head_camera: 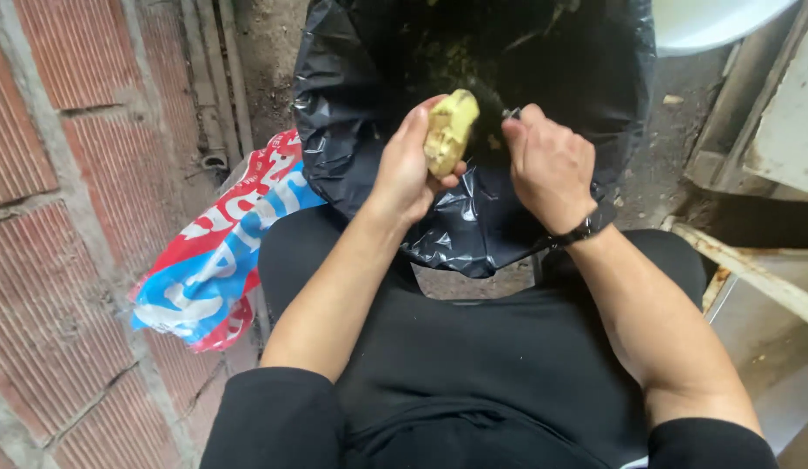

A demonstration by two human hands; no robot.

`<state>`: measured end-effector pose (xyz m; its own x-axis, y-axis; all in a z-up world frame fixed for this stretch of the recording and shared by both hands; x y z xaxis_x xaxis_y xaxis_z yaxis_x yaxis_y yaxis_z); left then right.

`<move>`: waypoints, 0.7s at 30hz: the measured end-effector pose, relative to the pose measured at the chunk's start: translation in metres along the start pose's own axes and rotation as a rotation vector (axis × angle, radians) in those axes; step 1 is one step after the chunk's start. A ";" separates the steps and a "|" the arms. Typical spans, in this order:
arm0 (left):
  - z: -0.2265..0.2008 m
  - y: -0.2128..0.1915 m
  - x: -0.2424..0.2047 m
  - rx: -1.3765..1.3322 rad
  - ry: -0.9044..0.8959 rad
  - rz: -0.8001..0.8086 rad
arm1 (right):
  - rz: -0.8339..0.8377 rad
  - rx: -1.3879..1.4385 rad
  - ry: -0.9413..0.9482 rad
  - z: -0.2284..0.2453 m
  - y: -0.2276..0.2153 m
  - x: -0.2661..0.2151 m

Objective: Peeling a potato using a small knife over a trash bag while sitting on the floor

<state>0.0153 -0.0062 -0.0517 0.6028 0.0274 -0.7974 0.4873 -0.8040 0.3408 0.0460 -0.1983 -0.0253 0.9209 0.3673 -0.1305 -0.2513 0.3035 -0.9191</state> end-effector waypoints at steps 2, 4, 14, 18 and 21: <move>0.002 0.002 -0.002 0.019 0.049 -0.017 | 0.017 0.009 -0.071 0.008 -0.005 -0.001; 0.002 0.003 -0.005 0.044 0.096 -0.054 | 0.042 0.036 -0.146 0.016 -0.004 -0.001; 0.001 0.000 -0.010 0.098 0.262 -0.188 | -0.062 -0.312 -0.235 0.019 0.023 -0.008; 0.001 0.015 -0.030 0.182 0.264 -0.166 | 0.061 -0.402 0.029 -0.053 0.047 0.008; -0.013 0.016 -0.036 0.271 0.323 -0.121 | 0.035 -0.144 0.067 -0.028 0.002 0.006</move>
<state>0.0094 -0.0120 -0.0107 0.7394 0.2809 -0.6119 0.4095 -0.9090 0.0775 0.0590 -0.2206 -0.0386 0.9316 0.3140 -0.1832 -0.2423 0.1607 -0.9568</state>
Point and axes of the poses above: each hand's wrist, its own x-axis towards the middle knuckle, its own y-axis out of the palm, z = x × y, the point moved 1 cm from there along x, towards the middle knuckle, and after that the axes turned 7 degrees about x, right-handed, at the moved point
